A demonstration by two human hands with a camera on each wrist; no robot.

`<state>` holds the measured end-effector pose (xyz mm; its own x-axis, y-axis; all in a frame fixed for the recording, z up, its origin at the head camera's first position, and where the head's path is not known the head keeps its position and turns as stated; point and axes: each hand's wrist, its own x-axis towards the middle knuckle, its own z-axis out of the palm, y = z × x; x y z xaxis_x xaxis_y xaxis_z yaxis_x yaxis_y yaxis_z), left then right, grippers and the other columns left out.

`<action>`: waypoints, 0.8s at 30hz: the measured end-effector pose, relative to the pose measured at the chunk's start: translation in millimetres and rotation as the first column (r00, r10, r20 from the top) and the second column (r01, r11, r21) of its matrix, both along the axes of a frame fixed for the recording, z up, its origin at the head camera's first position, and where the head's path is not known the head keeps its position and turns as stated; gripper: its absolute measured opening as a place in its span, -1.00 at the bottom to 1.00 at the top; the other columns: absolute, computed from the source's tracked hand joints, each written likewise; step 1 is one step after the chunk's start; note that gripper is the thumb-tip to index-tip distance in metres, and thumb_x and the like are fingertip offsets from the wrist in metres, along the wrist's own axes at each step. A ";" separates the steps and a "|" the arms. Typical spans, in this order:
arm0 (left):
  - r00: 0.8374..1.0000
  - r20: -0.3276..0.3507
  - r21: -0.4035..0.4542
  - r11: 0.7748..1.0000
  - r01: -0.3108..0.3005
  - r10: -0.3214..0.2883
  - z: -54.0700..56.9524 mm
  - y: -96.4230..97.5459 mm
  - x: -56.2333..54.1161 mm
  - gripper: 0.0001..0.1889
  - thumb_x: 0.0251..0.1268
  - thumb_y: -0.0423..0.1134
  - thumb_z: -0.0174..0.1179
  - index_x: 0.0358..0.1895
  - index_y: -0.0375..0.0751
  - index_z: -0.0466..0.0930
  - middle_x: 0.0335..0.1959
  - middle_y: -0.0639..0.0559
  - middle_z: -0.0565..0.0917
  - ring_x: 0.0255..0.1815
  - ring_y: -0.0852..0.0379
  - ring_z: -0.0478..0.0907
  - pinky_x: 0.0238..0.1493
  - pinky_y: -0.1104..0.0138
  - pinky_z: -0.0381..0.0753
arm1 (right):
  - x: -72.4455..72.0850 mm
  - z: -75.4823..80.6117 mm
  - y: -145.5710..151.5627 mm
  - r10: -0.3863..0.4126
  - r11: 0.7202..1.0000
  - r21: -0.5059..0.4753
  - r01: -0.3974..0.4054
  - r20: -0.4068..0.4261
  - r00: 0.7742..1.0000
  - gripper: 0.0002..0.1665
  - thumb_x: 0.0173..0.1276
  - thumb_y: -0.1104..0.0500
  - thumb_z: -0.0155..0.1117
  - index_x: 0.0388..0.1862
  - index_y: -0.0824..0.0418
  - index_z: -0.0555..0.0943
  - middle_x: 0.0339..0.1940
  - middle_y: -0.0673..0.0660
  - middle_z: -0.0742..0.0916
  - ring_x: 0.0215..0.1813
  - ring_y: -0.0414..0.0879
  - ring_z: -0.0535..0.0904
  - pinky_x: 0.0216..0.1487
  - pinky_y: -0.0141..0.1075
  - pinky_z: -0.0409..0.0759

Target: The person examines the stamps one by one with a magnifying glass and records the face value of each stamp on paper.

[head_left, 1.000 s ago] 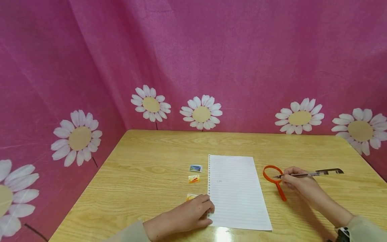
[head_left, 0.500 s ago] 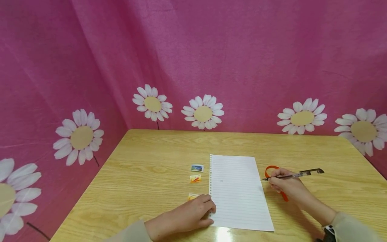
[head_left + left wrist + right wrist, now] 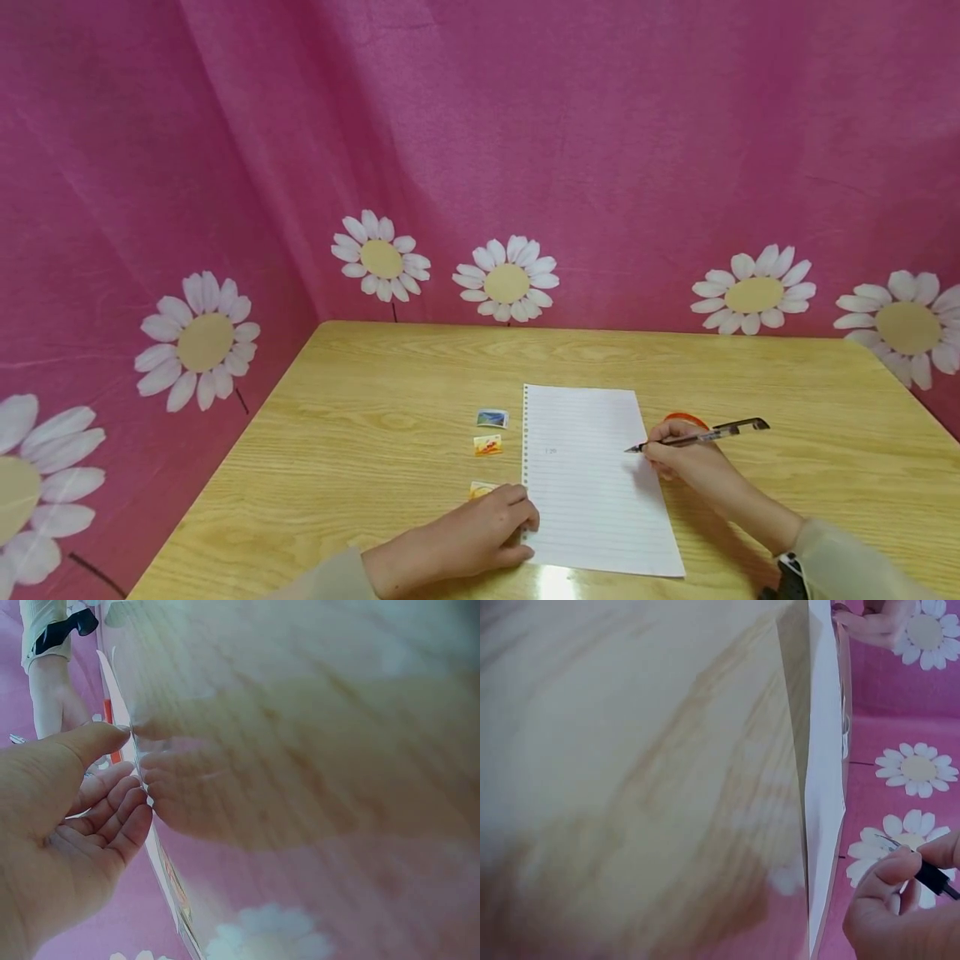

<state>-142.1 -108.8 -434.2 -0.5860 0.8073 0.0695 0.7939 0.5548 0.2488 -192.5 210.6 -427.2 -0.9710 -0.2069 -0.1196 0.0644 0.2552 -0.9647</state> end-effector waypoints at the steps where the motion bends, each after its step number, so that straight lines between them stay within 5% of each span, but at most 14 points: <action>1: 1.000 0.004 0.000 1.000 -0.001 0.001 0.2 0.0 0.0 -0.81 0.33 -0.12 0.25 -0.10 -0.10 0.58 -0.20 0.16 0.50 -0.27 0.41 0.27 -0.21 0.69 0.34 | -0.6 -0.2 -2.0 -0.003 1.000 0.013 0.003 0.001 1.000 -0.92 0.30 0.33 0.16 -0.37 0.21 0.46 -0.57 -0.10 0.55 -0.50 -0.28 0.39 -0.43 -0.37 0.45; 24: 0.999 0.047 0.007 1.000 0.010 -0.010 -1.1 -1.1 -2.8 -0.80 0.35 -0.11 0.23 -0.08 -0.09 0.56 -0.18 0.18 0.49 -0.22 0.40 0.28 -0.17 0.67 0.37 | -14.4 -6.3 -45.7 -0.032 0.996 0.088 0.031 0.006 0.999 -0.88 0.15 0.32 0.24 -0.37 0.26 0.46 -0.60 -0.10 0.52 -0.49 -0.29 0.42 -0.40 -0.43 0.44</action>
<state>-144.8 -109.8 -435.2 -0.5806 0.8128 0.0477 0.7868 0.5451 0.2895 -206.9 164.8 -433.5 -0.9759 -0.1644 -0.1434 0.0811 0.3366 -0.9381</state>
